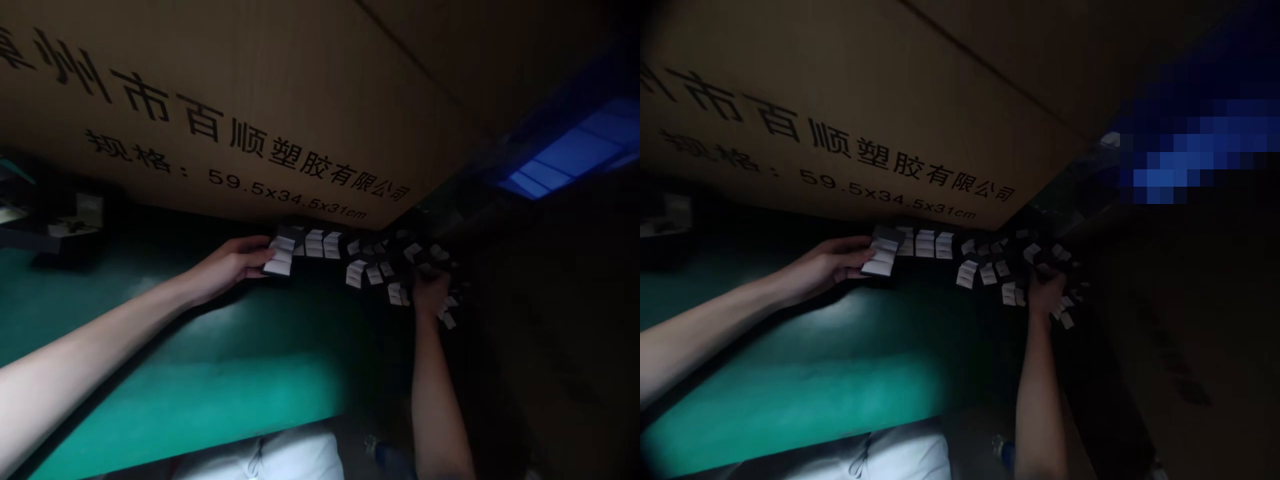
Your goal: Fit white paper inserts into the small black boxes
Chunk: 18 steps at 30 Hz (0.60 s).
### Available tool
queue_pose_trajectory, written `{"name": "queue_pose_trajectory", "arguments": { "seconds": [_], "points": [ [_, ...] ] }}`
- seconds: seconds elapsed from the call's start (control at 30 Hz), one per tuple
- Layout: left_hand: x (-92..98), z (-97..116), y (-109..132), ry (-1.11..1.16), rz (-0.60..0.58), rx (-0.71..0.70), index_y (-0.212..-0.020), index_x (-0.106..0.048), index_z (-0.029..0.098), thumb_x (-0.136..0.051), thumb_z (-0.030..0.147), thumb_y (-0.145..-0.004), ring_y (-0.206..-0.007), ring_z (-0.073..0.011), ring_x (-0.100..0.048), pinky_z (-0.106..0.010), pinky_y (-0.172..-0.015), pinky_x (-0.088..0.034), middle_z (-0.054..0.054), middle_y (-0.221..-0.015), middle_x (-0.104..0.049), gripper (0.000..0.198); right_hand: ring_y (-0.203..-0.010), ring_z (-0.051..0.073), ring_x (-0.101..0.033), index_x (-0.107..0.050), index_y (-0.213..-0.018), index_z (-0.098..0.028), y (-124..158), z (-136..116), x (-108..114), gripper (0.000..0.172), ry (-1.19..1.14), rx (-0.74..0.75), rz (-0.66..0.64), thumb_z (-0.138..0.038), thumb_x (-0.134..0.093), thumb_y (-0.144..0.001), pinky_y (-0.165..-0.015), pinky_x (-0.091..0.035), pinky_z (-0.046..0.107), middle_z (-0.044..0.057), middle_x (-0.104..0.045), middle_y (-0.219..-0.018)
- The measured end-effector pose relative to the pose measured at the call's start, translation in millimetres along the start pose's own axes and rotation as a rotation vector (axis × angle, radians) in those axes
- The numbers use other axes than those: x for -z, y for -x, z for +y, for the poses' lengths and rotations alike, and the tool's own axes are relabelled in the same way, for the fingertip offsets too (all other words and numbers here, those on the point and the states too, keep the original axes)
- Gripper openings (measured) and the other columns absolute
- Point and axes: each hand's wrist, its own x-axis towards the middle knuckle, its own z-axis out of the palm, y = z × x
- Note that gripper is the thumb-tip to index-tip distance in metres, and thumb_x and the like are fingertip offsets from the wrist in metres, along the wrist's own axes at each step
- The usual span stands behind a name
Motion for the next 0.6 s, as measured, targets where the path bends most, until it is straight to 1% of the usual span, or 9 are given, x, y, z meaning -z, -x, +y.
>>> {"name": "queue_pose_trajectory", "arguments": {
  "seconds": [0.13,0.17,0.2,0.27,0.3,0.33,0.4,0.5,0.6],
  "points": [
    [-0.5,1,1,-0.019,0.013,0.013,-0.132,-0.072,0.011,-0.087,0.011,-0.077,-0.11,-0.0291,-0.078,-0.033,-0.092,-0.066,-0.016,-0.11,-0.082,0.057,-0.127,0.04,-0.057,-0.05,-0.147,-0.014,3,-2,4,0.079,0.018,0.017,0.005,-0.049,-0.076,-0.081,-0.104,-0.049,0.051,0.026,-0.055,-0.137],
    [-0.5,1,1,-0.019,0.012,0.012,-0.132,-0.072,0.012,-0.088,0.011,-0.077,-0.111,-0.0296,-0.078,-0.035,-0.094,-0.066,-0.016,-0.11,-0.083,0.058,-0.13,0.041,-0.055,-0.05,-0.149,-0.015,4,-3,5,0.077,0.03,0.036,-0.007,-0.048,-0.074,-0.082,-0.105,-0.049,0.053,0.026,-0.051,-0.14],
    [-0.7,2,1,-0.02,0.013,0.011,-0.132,-0.073,0.013,-0.088,0.011,-0.076,-0.111,-0.03,-0.078,-0.036,-0.095,-0.066,-0.016,-0.11,-0.083,0.058,-0.133,0.041,-0.053,-0.054,-0.147,-0.016,3,-4,6,0.071,0.039,0.064,-0.027,-0.046,-0.071,-0.084,-0.107,-0.048,0.055,0.025,-0.05,-0.142],
    [-1.2,2,1,-0.023,0.021,0.015,-0.13,-0.074,0.013,-0.088,0.011,-0.077,-0.11,-0.0303,-0.078,-0.037,-0.095,-0.066,-0.015,-0.11,-0.083,0.055,-0.137,0.04,-0.05,-0.061,-0.137,-0.017,2,-5,7,0.057,0.037,0.114,-0.078,-0.042,-0.065,-0.086,-0.111,-0.045,0.056,0.023,-0.051,-0.142],
    [-1.6,3,1,-0.026,0.027,0.019,-0.129,-0.074,0.013,-0.087,0.011,-0.078,-0.109,-0.0299,-0.078,-0.037,-0.094,-0.066,-0.015,-0.109,-0.083,0.053,-0.137,0.039,-0.05,-0.062,-0.134,-0.017,2,-5,8,0.054,0.028,0.117,-0.095,-0.04,-0.064,-0.085,-0.113,-0.044,0.056,0.022,-0.053,-0.139],
    [-2.0,3,2,-0.029,0.033,0.022,-0.129,-0.074,0.013,-0.086,0.01,-0.079,-0.109,-0.0292,-0.079,-0.036,-0.094,-0.066,-0.015,-0.109,-0.083,0.052,-0.136,0.039,-0.051,-0.062,-0.132,-0.016,2,-6,8,0.054,0.019,0.102,-0.101,-0.04,-0.065,-0.084,-0.114,-0.044,0.055,0.022,-0.056,-0.136],
    [-2.8,3,2,-0.031,0.035,0.02,-0.127,-0.074,0.012,-0.086,0.01,-0.079,-0.107,-0.028,-0.079,-0.034,-0.091,-0.066,-0.015,-0.107,-0.083,0.05,-0.132,0.039,-0.053,-0.059,-0.135,-0.014,2,-6,10,0.06,0.009,0.048,-0.085,-0.04,-0.068,-0.081,-0.112,-0.045,0.054,0.023,-0.058,-0.132],
    [-2.6,3,2,-0.036,0.035,0.01,-0.125,-0.076,0.013,-0.087,0.01,-0.077,-0.105,-0.028,-0.08,-0.033,-0.089,-0.066,-0.014,-0.107,-0.083,0.049,-0.129,0.039,-0.056,-0.054,-0.142,-0.015,4,-7,13,0.069,0.003,0.026,-0.047,-0.043,-0.071,-0.08,-0.112,-0.046,0.054,0.023,-0.056,-0.135],
    [-0.2,2,1,-0.052,0.019,0.011,-0.122,-0.077,0.015,-0.089,0.013,-0.076,-0.108,-0.0288,-0.079,-0.033,-0.09,-0.067,-0.013,-0.107,-0.084,0.048,-0.129,0.039,-0.056,-0.061,-0.136,-0.016,5,-7,14,0.061,-0.01,0.043,-0.021,-0.046,-0.069,-0.084,-0.113,-0.045,0.054,0.023,-0.056,-0.134]
  ]
}}
